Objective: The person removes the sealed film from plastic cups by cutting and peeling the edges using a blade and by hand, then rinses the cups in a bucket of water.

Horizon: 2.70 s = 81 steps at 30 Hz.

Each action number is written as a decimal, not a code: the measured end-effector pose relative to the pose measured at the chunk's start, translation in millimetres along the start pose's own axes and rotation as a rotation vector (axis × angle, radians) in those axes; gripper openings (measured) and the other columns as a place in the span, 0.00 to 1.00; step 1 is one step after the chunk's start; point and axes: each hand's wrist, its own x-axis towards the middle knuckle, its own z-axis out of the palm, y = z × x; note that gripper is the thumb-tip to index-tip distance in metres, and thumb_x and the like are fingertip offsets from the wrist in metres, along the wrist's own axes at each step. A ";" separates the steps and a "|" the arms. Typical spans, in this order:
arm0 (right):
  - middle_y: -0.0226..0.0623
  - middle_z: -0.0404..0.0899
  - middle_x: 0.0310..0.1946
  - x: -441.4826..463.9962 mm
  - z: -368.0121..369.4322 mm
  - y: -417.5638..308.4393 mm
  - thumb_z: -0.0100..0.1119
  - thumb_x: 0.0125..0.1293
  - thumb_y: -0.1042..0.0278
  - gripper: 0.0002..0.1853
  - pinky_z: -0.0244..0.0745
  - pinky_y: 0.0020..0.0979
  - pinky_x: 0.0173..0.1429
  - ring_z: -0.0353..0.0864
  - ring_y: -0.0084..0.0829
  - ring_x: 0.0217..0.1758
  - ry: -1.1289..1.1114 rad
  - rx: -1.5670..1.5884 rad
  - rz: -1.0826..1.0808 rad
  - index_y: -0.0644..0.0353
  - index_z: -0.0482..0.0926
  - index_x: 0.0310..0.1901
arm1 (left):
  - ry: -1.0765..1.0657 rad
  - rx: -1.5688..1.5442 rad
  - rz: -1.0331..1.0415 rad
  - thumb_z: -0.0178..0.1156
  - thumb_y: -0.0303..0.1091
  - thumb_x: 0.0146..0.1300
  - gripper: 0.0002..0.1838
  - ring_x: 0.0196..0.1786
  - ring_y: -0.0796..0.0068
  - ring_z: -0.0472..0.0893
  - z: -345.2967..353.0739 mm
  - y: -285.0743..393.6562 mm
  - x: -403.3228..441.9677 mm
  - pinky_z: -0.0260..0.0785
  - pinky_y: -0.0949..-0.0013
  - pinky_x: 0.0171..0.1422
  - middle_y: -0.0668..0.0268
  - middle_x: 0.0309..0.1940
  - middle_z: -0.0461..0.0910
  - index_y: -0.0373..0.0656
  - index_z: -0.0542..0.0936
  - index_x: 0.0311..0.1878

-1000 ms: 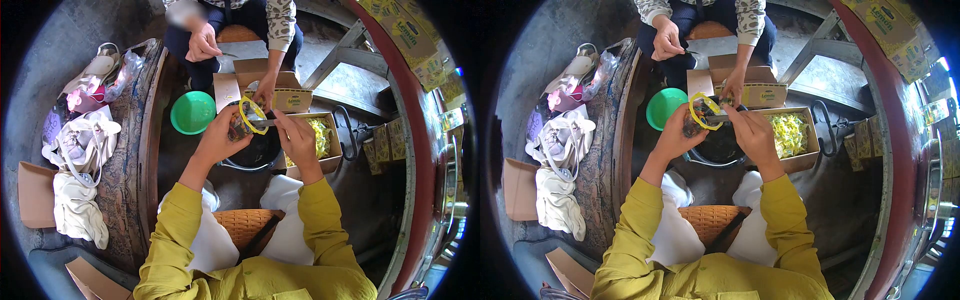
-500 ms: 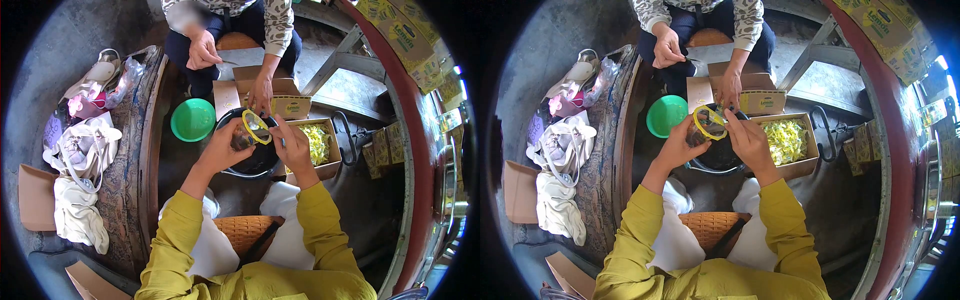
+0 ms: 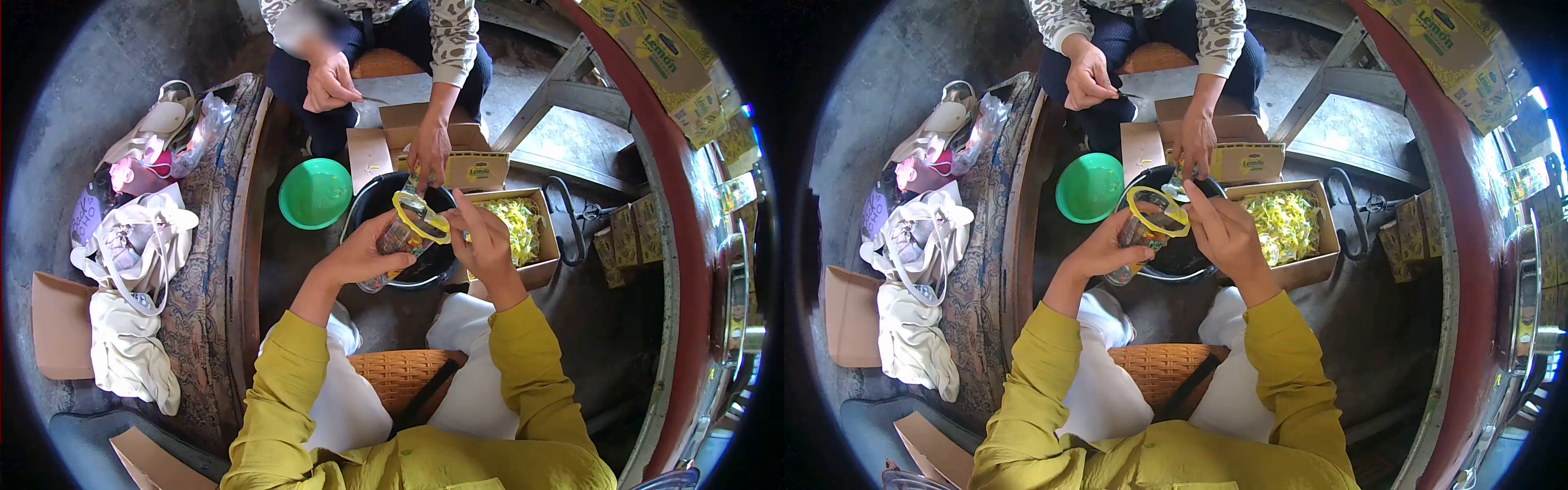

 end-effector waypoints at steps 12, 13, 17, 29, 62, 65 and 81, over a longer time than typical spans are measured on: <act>0.36 0.78 0.24 -0.3 -1.3 -3.7 0.59 0.43 0.87 0.27 0.73 0.29 0.30 0.77 0.32 0.26 0.021 0.048 -0.029 0.70 0.70 0.50 | -0.101 -0.256 -0.153 0.59 0.30 0.49 0.30 0.37 0.73 0.75 2.6 -4.3 -6.6 0.69 0.71 0.41 0.61 0.36 0.75 0.39 0.62 0.57; 0.36 0.78 0.24 0.2 -1.8 -4.2 0.59 0.42 0.87 0.27 0.73 0.29 0.30 0.77 0.32 0.26 0.021 0.059 -0.026 0.70 0.71 0.50 | -0.136 -0.296 -0.162 0.59 0.32 0.48 0.31 0.35 0.73 0.75 1.5 -6.9 -5.3 0.69 0.71 0.39 0.61 0.35 0.75 0.38 0.62 0.57; 0.36 0.78 0.25 0.3 -2.4 -4.3 0.58 0.41 0.88 0.27 0.73 0.30 0.30 0.77 0.32 0.26 0.036 0.071 -0.037 0.71 0.71 0.49 | -0.215 -0.395 -0.164 0.60 0.40 0.45 0.33 0.29 0.74 0.74 7.2 -0.2 -4.5 0.67 0.73 0.33 0.60 0.31 0.74 0.38 0.64 0.55; 0.37 0.79 0.27 -0.2 -5.4 -10.0 0.60 0.41 0.85 0.24 0.75 0.30 0.33 0.78 0.34 0.29 0.084 0.120 -0.049 0.70 0.73 0.46 | -0.509 -0.968 -0.248 0.57 0.46 0.43 0.30 0.17 0.75 0.71 23.4 -7.9 -6.9 0.60 0.74 0.20 0.59 0.25 0.74 0.34 0.68 0.47; 0.39 0.78 0.18 -78.6 -29.1 110.2 0.64 0.39 0.77 0.17 0.73 0.27 0.29 0.79 0.27 0.21 -0.477 -0.035 0.919 0.64 0.79 0.37 | -0.098 -1.150 0.242 0.56 0.52 0.52 0.31 0.38 0.73 0.71 -42.6 -12.5 -1.4 0.64 0.69 0.34 0.64 0.37 0.68 0.39 0.65 0.52; 0.39 0.78 0.18 -91.0 11.0 103.7 0.62 0.38 0.78 0.19 0.74 0.29 0.29 0.79 0.30 0.21 -0.567 0.138 0.971 0.64 0.78 0.38 | 0.145 -0.969 0.198 0.57 0.50 0.52 0.32 0.44 0.72 0.69 -42.6 -13.8 3.2 0.65 0.67 0.39 0.67 0.42 0.66 0.40 0.63 0.55; 0.36 0.79 0.31 -12.4 97.9 73.4 0.61 0.51 0.77 0.21 0.72 0.20 0.41 0.78 0.23 0.34 -0.138 1.158 1.192 0.65 0.71 0.49 | 0.513 0.028 -0.234 0.67 0.33 0.46 0.26 0.42 0.80 0.74 -65.5 -39.7 5.6 0.66 0.73 0.46 0.67 0.37 0.75 0.39 0.67 0.47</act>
